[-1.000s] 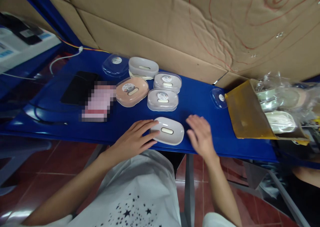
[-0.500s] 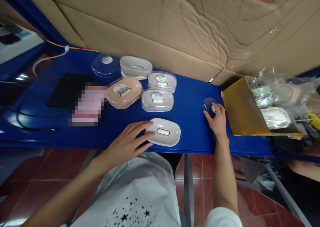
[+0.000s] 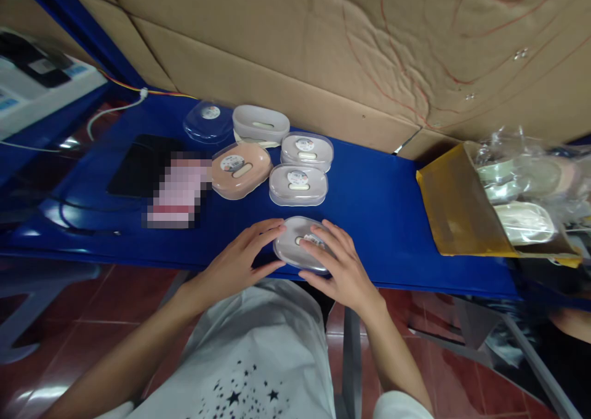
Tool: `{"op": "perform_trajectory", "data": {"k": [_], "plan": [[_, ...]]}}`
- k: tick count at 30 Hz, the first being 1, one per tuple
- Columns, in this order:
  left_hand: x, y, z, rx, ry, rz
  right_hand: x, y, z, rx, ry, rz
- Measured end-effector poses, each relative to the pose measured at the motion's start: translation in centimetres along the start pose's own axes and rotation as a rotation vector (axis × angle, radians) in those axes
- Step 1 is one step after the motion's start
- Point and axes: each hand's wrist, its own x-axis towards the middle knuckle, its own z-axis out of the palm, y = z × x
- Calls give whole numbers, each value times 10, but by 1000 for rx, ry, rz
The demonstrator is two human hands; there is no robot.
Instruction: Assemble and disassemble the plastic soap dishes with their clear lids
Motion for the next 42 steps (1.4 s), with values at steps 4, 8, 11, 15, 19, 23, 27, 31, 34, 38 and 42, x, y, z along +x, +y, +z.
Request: {"op": "perform_trajectory", "data": {"k": [4,8,11,15,19,23,27,31,34,38,42], "plan": [[0,1,-1,-21,-15,-27,2,5,4,-64,-27,-30],[0,1,-2,-22,-12,-17,-1,8,8,-97,-54,-16],[1,0,-2,2,-12,4,-2,10,9,-130,-57,-25],[0,-2,1,10,-25,-2,-1,11,10,-171,-41,-54],[0,-1,1,38,-9,8,0,9,13,-210,-34,-54],[7,-2,-12,272,170,59,-5,16,11,-212,3,-34],[27,-16,-33,500,414,-195,-14,39,-8,-299,91,65],[51,-28,-38,511,359,-293,-15,61,-30,-400,130,152],[64,-25,-29,532,298,-259,-13,62,-31,-407,138,195],[77,-12,-11,507,235,-207,-17,52,-18,-431,180,288],[99,-4,4,436,145,-143,-24,53,-6,-454,228,379]]}}
